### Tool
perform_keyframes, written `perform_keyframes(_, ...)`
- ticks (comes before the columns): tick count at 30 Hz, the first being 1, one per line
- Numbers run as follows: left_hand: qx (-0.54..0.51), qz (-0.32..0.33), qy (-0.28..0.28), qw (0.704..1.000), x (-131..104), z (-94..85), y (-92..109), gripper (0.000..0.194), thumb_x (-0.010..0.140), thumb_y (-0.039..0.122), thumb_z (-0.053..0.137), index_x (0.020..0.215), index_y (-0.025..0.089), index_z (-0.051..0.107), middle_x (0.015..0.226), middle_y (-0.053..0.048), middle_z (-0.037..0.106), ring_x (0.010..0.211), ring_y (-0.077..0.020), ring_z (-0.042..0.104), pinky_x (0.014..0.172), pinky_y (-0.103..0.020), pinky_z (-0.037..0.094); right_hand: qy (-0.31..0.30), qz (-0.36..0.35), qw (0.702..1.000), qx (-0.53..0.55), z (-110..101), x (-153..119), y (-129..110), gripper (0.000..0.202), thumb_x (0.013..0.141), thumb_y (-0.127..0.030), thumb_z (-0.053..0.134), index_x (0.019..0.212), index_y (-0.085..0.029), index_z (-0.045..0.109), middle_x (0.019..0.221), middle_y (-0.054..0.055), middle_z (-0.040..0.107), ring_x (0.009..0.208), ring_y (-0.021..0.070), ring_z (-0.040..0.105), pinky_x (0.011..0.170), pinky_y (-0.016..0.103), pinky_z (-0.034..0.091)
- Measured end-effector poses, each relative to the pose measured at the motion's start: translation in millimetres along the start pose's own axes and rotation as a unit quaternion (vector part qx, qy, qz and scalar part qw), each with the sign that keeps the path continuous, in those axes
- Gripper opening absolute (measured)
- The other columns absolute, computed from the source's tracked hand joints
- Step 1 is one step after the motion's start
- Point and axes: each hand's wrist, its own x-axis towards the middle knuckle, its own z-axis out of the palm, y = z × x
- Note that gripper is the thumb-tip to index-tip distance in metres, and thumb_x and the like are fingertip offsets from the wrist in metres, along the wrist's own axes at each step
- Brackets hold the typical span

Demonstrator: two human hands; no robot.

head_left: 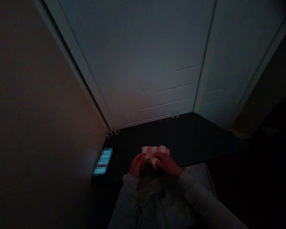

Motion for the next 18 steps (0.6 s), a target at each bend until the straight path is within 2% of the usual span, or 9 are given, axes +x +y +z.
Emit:
perform_keyframes(5,-0.042,0.018,-0.021,0.999,-2.5,-0.3,2.5,0.038,0.063,0.039,0.057,0.090,0.013,0.056,0.046,0.005,0.045,0.038,-0.0046,0.034,0.038,-0.019,0.022,-0.004,-0.004,1.000,-0.004,-0.3,0.4,1.4,0.023,0.061,-0.010,0.047,0.081,-0.014,0.059,0.081,0.003,0.060,0.073,0.0145,0.052,0.064,0.022,0.038)
perform_keyframes(11,-0.103,0.017,-0.026,0.994,-5.9,1.4,7.7,0.031,0.060,0.029,0.060,0.085,0.012,0.059,0.061,0.000,0.053,0.046,-0.0066,0.043,0.043,-0.021,0.029,-0.013,-0.024,1.000,-0.004,-1.0,-0.9,1.1,0.024,0.062,-0.010,0.048,0.083,-0.015,0.057,0.081,0.003,0.059,0.074,0.0143,0.051,0.066,0.023,0.037)
perform_keyframes(18,-0.148,0.001,-0.022,0.989,-4.9,-1.3,5.3,0.026,0.058,0.018,0.060,0.083,0.011,0.060,0.072,-0.004,0.059,0.055,-0.0099,0.051,0.051,-0.023,0.036,0.022,-0.049,0.999,-0.008,-0.8,-0.3,1.5,0.022,0.060,-0.009,0.048,0.079,-0.015,0.055,0.081,0.002,0.055,0.075,0.0141,0.049,0.068,0.025,0.037)
